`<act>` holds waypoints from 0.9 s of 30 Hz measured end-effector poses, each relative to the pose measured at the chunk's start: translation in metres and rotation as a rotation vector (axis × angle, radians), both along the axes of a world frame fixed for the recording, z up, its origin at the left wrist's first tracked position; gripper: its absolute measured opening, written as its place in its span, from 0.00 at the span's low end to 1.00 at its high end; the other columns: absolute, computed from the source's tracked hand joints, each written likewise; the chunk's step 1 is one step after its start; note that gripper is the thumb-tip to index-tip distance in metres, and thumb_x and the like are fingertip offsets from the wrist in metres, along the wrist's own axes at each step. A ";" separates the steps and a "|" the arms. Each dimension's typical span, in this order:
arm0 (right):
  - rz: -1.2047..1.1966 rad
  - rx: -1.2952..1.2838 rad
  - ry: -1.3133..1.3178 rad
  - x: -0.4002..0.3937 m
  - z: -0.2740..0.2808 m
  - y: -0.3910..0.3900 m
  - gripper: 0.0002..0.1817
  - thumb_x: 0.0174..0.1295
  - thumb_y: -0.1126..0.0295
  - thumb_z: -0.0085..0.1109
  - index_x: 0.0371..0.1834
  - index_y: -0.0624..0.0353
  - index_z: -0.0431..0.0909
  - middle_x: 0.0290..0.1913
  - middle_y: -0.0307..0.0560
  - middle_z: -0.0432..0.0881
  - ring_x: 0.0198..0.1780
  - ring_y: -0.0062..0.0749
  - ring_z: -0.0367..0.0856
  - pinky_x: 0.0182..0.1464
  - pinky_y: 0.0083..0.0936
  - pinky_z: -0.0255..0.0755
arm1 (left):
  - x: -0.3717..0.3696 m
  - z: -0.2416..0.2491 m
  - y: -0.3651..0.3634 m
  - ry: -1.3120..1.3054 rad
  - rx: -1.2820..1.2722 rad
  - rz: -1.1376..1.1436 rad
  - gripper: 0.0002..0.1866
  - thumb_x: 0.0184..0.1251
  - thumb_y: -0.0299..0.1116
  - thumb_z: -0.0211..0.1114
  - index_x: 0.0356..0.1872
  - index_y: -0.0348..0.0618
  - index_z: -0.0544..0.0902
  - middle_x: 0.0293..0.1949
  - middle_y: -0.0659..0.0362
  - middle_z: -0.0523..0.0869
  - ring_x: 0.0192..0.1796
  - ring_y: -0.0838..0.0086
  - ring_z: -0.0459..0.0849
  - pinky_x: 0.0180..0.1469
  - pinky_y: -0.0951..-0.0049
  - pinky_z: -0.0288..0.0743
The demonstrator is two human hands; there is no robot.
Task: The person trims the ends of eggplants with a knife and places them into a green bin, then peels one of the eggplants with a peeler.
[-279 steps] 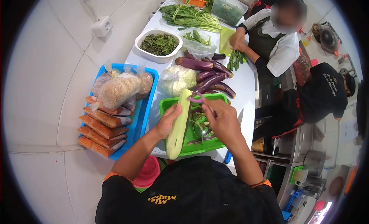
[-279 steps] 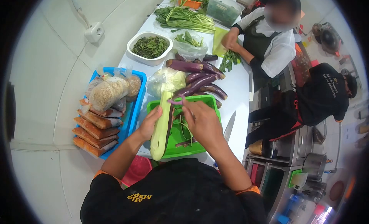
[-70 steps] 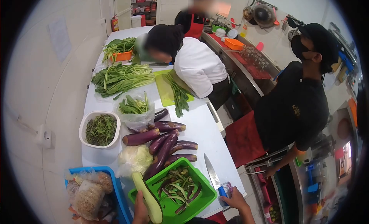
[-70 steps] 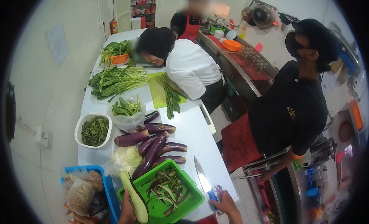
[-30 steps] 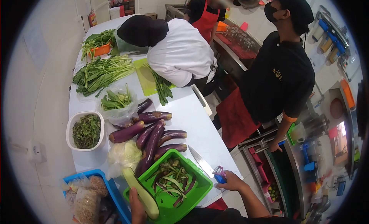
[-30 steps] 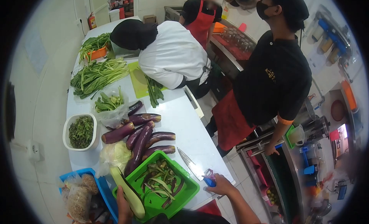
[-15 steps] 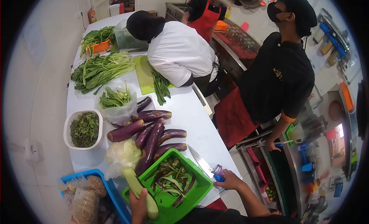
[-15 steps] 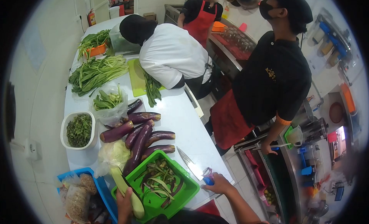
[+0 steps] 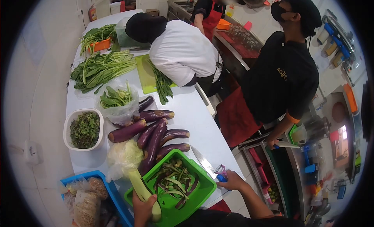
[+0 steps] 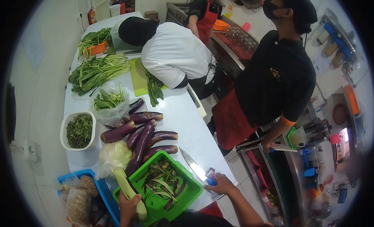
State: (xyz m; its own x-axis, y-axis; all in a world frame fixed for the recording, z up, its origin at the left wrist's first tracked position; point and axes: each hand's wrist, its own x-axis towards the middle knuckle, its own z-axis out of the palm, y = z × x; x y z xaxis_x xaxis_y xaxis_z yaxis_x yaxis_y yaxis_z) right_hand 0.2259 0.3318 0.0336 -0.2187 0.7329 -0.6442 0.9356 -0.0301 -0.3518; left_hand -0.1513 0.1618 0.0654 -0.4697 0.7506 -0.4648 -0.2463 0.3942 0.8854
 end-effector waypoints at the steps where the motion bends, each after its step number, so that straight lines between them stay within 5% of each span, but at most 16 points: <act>1: -0.016 -0.008 0.018 -0.002 0.005 0.003 0.46 0.50 0.37 0.76 0.57 0.71 0.79 0.54 0.65 0.83 0.55 0.52 0.85 0.58 0.39 0.78 | 0.000 0.000 0.001 0.010 0.007 -0.013 0.31 0.57 0.22 0.74 0.63 0.35 0.72 0.50 0.56 0.83 0.47 0.72 0.84 0.52 0.70 0.80; 12: -0.179 -0.131 0.289 0.032 0.005 0.016 0.34 0.60 0.43 0.72 0.49 0.68 0.81 0.44 0.60 0.86 0.46 0.45 0.85 0.49 0.38 0.77 | -0.003 0.000 -0.002 0.056 0.017 0.016 0.31 0.56 0.22 0.73 0.62 0.35 0.72 0.49 0.56 0.83 0.47 0.71 0.84 0.51 0.70 0.80; 17: -0.213 0.628 0.260 0.073 0.062 0.080 0.19 0.72 0.55 0.63 0.46 0.65 0.83 0.43 0.49 0.87 0.44 0.31 0.85 0.49 0.32 0.77 | 0.000 0.006 0.002 0.001 0.011 0.067 0.30 0.57 0.24 0.73 0.61 0.36 0.73 0.47 0.56 0.83 0.45 0.71 0.84 0.50 0.69 0.80; 19: -0.264 0.949 0.382 0.092 0.096 0.110 0.13 0.78 0.66 0.54 0.48 0.64 0.84 0.44 0.49 0.88 0.46 0.35 0.86 0.54 0.33 0.77 | 0.001 0.006 0.001 0.013 0.024 0.075 0.29 0.57 0.25 0.73 0.61 0.36 0.73 0.47 0.57 0.82 0.44 0.72 0.83 0.49 0.70 0.80; 21: -0.274 1.235 0.204 0.077 0.173 0.125 0.12 0.75 0.71 0.55 0.56 0.63 0.83 0.52 0.55 0.85 0.58 0.46 0.82 0.64 0.36 0.72 | -0.002 0.004 -0.001 0.034 -0.010 0.067 0.29 0.57 0.25 0.73 0.61 0.36 0.73 0.47 0.57 0.82 0.44 0.72 0.83 0.49 0.70 0.80; 24: -0.159 1.778 -0.096 0.080 0.226 0.157 0.25 0.70 0.79 0.58 0.71 0.58 0.74 0.69 0.62 0.73 0.71 0.55 0.73 0.71 0.42 0.67 | -0.003 0.000 -0.004 0.056 0.007 0.077 0.29 0.58 0.25 0.73 0.60 0.36 0.73 0.46 0.57 0.82 0.44 0.72 0.83 0.48 0.70 0.80; 27: -0.184 1.811 -0.324 0.118 0.226 0.194 0.32 0.70 0.79 0.59 0.78 0.52 0.67 0.73 0.64 0.67 0.75 0.60 0.68 0.74 0.45 0.65 | -0.003 -0.005 -0.004 0.074 0.007 0.065 0.28 0.58 0.25 0.73 0.60 0.36 0.73 0.45 0.58 0.82 0.43 0.72 0.83 0.48 0.70 0.80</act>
State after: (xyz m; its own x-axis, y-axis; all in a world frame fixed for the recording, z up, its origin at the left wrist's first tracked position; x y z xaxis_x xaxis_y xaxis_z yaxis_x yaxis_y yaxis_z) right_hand 0.3441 0.5258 0.2593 -0.1086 0.4884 0.8659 0.9939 0.0363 0.1042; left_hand -0.1545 0.1580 0.0608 -0.5502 0.7204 -0.4223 -0.2052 0.3737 0.9046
